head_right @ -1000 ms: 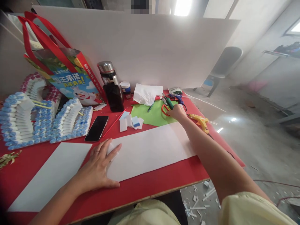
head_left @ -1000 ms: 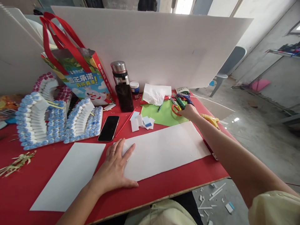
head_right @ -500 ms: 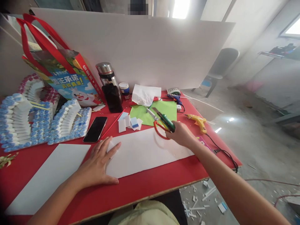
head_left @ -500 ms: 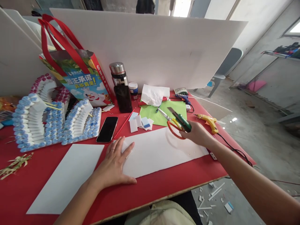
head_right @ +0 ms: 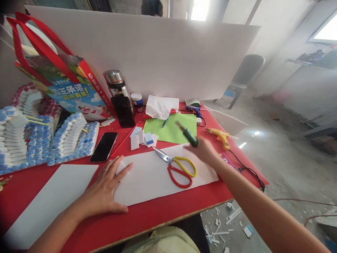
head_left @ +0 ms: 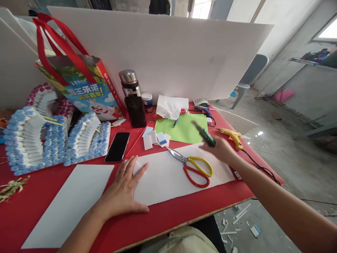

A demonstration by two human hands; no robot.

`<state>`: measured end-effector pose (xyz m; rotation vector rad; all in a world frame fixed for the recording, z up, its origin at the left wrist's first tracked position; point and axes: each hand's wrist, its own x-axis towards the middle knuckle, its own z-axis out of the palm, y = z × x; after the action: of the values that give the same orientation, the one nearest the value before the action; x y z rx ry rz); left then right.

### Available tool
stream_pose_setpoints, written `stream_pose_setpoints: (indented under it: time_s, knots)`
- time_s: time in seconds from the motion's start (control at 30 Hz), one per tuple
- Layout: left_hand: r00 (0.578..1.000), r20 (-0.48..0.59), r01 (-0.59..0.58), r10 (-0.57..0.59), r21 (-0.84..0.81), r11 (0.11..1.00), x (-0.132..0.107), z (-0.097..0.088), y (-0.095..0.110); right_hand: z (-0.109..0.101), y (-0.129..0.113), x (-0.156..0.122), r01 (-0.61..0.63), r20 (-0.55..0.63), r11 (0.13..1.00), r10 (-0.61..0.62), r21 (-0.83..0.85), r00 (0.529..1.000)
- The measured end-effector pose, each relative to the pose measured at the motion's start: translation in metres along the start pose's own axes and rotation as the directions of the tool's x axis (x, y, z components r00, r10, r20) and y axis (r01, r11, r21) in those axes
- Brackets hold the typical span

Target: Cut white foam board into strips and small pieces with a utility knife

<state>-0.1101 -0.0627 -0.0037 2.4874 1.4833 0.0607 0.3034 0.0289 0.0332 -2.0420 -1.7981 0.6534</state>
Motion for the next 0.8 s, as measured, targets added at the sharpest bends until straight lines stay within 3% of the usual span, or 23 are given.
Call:
stream_pose_setpoints:
  time_s: [0.03,0.1,0.2,0.37,0.47,0.57,0.67,0.8]
  knots:
    - [1.000,-0.005,-0.002,0.002,0.000,1.000,0.000,0.001,-0.001,-0.004,0.001,0.022,-0.098,-0.082,0.995,0.097,-0.004,0.992]
    - [1.000,-0.003,0.002,-0.002,-0.003,1.000,0.000,0.002,-0.001,-0.011,0.002,0.064,-0.341,-0.110,0.940,0.342,0.033,0.933]
    - [1.000,0.011,0.013,-0.012,-0.008,1.000,-0.001,0.002,0.000,-0.013,0.001,0.105,-0.389,-0.129,0.918,0.396,0.077,0.909]
    - [1.000,-0.019,0.008,-0.008,-0.013,1.000,-0.001,0.002,0.000,0.001,-0.004,0.119,-0.322,-0.168,0.939,0.339,0.125,0.926]
    - [1.000,-0.022,0.004,-0.005,-0.021,1.000,0.000,0.003,0.001,-0.003,-0.010,0.122,-0.273,-0.196,0.955,0.292,0.119,0.936]
    - [0.999,-0.032,0.014,-0.015,-0.025,1.000,0.002,0.003,0.005,-0.026,-0.021,0.129,-0.186,-0.289,0.980,0.197,0.066,0.937]
    - [0.997,-0.041,0.065,-0.066,-0.025,0.998,0.006,0.002,0.011,-0.061,-0.039,0.132,-0.082,-0.435,0.988,0.017,-0.132,0.900]
    - [0.994,-0.034,0.100,-0.101,-0.025,0.995,0.010,-0.001,0.014,-0.105,-0.060,0.122,-0.053,-0.487,0.952,-0.106,-0.301,0.867]
